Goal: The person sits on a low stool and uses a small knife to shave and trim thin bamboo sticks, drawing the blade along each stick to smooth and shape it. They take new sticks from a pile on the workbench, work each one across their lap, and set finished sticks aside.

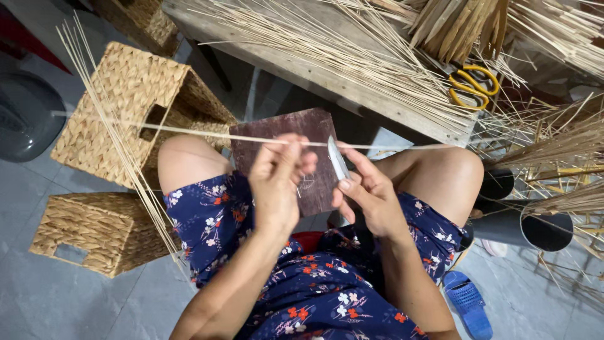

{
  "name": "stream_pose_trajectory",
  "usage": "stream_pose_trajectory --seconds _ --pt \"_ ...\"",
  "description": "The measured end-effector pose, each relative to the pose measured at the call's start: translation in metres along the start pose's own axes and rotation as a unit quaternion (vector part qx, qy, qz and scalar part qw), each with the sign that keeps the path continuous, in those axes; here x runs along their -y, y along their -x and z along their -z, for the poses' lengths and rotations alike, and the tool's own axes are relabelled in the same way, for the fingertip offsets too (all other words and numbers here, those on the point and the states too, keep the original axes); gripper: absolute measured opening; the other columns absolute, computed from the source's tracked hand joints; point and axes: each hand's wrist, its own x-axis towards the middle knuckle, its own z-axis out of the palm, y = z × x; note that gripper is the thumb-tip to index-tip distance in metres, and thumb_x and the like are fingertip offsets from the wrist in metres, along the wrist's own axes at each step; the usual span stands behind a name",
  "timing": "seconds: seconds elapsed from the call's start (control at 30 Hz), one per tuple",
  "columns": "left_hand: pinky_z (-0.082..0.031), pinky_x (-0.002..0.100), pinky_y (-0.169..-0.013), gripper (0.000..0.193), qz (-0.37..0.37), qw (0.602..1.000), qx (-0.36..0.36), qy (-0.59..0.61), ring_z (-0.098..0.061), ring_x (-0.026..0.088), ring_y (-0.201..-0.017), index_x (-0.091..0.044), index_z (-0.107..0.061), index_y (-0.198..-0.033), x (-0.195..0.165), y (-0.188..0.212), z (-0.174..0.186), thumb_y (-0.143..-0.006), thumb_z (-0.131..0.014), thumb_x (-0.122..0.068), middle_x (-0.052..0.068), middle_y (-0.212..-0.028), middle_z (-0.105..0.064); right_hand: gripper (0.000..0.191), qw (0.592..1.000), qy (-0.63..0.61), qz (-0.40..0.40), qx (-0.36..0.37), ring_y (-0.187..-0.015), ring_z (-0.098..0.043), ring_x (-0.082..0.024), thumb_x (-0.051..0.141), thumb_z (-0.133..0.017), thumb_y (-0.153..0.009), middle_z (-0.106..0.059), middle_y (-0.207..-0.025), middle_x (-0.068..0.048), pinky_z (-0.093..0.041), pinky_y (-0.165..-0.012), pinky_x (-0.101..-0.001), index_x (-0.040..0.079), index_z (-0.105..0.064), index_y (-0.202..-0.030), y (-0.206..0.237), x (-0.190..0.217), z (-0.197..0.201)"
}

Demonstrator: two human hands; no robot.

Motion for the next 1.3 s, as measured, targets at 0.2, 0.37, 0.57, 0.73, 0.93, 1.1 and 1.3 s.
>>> stream_pose_trajectory --seconds 0.2,0.37,0.57,0.73,0.93,1.1,1.3 --pt "-0.060 0.027 -0.071 0.030 0.130 0.991 0.030 -0.016 -0.073 0.016 -0.082 0.000 -0.070 -0.122 0.010 0.019 0.000 -0.097 -0.066 -0.015 0.013 -0.110 -0.076 0.051 0.997 -0.050 -0.010 -0.052 -0.049 -0.053 -0.013 0.010 -0.065 -0.098 -0.067 -0.077 -0.012 -0.042 -0.043 -0.0240 0.001 -0.051 -0.147 -0.006 -0.006 0.008" --pt "-0.063 0.025 -0.076 0.022 -0.087 0.927 0.153 -0.331 -0.076 0.014 -0.088 -0.005 -0.073 -0.119 -0.029 0.052 0.001 -0.101 -0.065 -0.016 0.008 -0.107 -0.078 0.050 0.996 -0.071 0.002 -0.056 -0.045 -0.050 -0.013 0.010 -0.067 -0.097 -0.065 -0.073 -0.011 -0.039 -0.039 -0.0238 0.003 -0.055 -0.144 -0.001 0.003 0.029" --pt "-0.058 0.034 -0.082 0.018 -0.332 0.726 0.170 -0.577 -0.073 0.025 -0.095 -0.005 -0.075 -0.114 -0.063 0.034 0.005 -0.098 -0.067 -0.011 0.009 -0.111 -0.076 0.050 0.996 -0.073 -0.002 -0.051 -0.046 -0.050 -0.014 0.010 -0.067 -0.097 -0.066 -0.074 -0.012 -0.039 -0.040 -0.0245 0.002 -0.055 -0.145 0.001 0.005 0.031" --pt "-0.061 0.026 -0.066 0.016 -0.085 0.844 0.210 -0.485 -0.078 0.013 -0.078 -0.005 -0.076 -0.109 -0.058 0.028 0.008 -0.097 -0.068 -0.012 0.008 -0.093 -0.078 0.048 0.997 -0.059 0.008 -0.041 -0.046 -0.051 -0.013 0.010 -0.066 -0.098 -0.066 -0.074 -0.011 -0.040 -0.041 -0.0238 0.002 -0.054 -0.144 0.001 0.006 0.025" --pt "-0.058 0.025 -0.057 0.016 -0.062 0.867 0.184 -0.460 -0.074 0.009 -0.069 -0.005 -0.076 -0.107 -0.053 0.029 0.008 -0.094 -0.070 -0.012 0.008 -0.086 -0.078 0.046 0.999 -0.021 -0.022 0.026 -0.050 -0.053 -0.011 0.011 -0.061 -0.101 -0.066 -0.077 -0.010 -0.042 -0.046 -0.0219 0.001 -0.049 -0.144 0.003 -0.005 0.000" --pt "-0.052 0.026 -0.052 0.013 -0.063 0.847 0.171 -0.500 -0.068 0.009 -0.058 -0.006 -0.077 -0.104 -0.059 0.034 0.007 -0.094 -0.070 -0.012 0.007 -0.070 -0.073 0.040 0.998 -0.022 -0.032 0.048 -0.052 -0.053 -0.011 0.009 -0.059 -0.104 -0.066 -0.079 -0.010 -0.042 -0.047 -0.0214 0.000 -0.050 -0.141 0.003 -0.004 -0.004" --pt "-0.048 0.026 -0.048 0.011 -0.070 0.845 0.190 -0.494 -0.063 0.007 -0.055 -0.007 -0.078 -0.101 -0.070 0.039 0.008 -0.094 -0.071 -0.011 0.004 -0.068 -0.071 0.038 0.998 -0.026 -0.020 0.046 -0.050 -0.052 -0.010 0.009 -0.059 -0.104 -0.067 -0.077 -0.011 -0.041 -0.046 -0.0209 0.000 -0.051 -0.139 0.006 -0.006 -0.001"
